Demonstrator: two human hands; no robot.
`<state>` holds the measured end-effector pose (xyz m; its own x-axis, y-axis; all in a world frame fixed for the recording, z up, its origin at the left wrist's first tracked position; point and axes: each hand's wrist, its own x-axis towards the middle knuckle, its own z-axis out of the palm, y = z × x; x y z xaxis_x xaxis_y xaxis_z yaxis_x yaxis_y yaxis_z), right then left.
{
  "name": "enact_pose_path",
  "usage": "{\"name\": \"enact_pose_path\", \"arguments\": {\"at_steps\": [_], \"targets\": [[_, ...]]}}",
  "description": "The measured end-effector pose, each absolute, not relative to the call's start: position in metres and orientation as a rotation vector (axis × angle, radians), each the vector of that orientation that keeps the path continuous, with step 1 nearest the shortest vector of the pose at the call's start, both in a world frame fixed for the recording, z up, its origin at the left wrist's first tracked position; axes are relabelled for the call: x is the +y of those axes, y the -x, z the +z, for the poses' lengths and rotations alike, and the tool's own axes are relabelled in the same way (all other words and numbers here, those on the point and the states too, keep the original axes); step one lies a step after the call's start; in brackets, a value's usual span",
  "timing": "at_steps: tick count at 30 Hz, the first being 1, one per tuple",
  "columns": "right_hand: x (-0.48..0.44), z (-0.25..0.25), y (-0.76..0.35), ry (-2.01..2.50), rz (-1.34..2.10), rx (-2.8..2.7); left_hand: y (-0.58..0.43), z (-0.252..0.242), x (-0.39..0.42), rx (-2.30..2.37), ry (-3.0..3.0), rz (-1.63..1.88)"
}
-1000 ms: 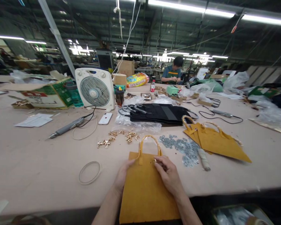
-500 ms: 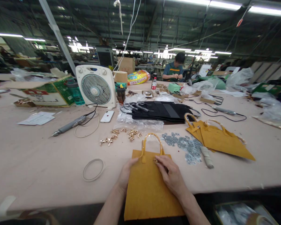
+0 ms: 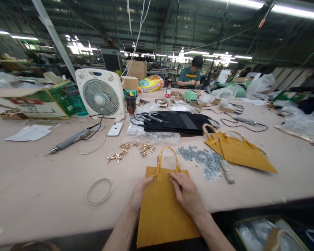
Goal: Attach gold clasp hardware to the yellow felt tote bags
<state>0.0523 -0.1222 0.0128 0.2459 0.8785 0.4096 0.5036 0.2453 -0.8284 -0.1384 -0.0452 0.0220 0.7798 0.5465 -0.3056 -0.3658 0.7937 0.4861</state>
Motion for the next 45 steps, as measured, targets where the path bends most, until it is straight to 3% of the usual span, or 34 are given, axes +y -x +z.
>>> {"name": "enact_pose_path", "arguments": {"at_steps": [20, 33, 45], "targets": [[-0.124, -0.010, -0.053, 1.625, 0.038, -1.779, 0.142, 0.027, -0.046, 0.424, -0.281, 0.459], [-0.121, 0.005, -0.051, 1.480, 0.112, -1.582, 0.142, 0.028, -0.045, 0.440, -0.303, 0.444], [-0.126, -0.006, -0.030, 1.749, -0.252, -1.823, 0.139, 0.021, -0.043, 0.383, -0.330, 0.476]]}}
